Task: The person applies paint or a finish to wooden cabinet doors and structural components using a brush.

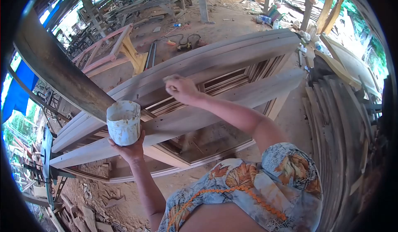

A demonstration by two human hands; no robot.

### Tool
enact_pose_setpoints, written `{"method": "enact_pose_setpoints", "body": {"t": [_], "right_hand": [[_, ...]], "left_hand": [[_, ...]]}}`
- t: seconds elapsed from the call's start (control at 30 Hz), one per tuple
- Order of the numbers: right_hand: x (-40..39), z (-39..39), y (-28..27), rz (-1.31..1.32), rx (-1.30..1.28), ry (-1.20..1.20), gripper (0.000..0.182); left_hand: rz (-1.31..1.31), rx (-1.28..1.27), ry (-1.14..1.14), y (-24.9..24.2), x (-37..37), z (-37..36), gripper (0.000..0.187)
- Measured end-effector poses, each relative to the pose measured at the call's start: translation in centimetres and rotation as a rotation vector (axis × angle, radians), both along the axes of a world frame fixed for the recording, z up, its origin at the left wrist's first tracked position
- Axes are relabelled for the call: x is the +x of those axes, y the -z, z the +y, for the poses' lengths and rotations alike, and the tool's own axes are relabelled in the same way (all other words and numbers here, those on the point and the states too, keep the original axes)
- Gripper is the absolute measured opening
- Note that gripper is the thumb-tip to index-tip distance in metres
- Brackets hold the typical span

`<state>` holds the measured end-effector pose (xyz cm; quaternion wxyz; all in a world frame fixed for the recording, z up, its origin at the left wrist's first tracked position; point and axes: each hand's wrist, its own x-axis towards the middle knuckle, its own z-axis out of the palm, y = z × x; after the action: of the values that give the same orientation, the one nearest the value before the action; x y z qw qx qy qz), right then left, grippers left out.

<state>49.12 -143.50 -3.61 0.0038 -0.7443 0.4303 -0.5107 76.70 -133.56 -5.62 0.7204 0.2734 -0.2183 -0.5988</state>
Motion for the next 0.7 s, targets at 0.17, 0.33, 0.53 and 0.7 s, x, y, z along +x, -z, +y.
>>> {"method": "enact_pose_setpoints", "body": {"t": [0.17, 0.33, 0.53, 0.7], "right_hand": [[-0.6, -0.5, -1.6, -0.362, 0.26, -0.319, 0.007], [-13.0, -2.0, -1.5, -0.527, 0.549, -0.283, 0.016], [-35.5, 0.1, -2.6, -0.815, 0.689, -0.013, 0.017], [-51.9, 1.1, -2.6, -0.937, 0.537, 0.216, 0.02]], "left_hand": [[0.082, -0.01, 0.059, -1.5, -0.9, 0.6, 0.075], [0.097, -0.154, 0.104, -3.2, -6.2, 0.8, 0.08], [0.173, -0.143, 0.059, -4.5, -17.6, -0.5, 0.082], [0.2, -0.137, 0.082, -3.3, -22.5, -1.8, 0.084]]}}
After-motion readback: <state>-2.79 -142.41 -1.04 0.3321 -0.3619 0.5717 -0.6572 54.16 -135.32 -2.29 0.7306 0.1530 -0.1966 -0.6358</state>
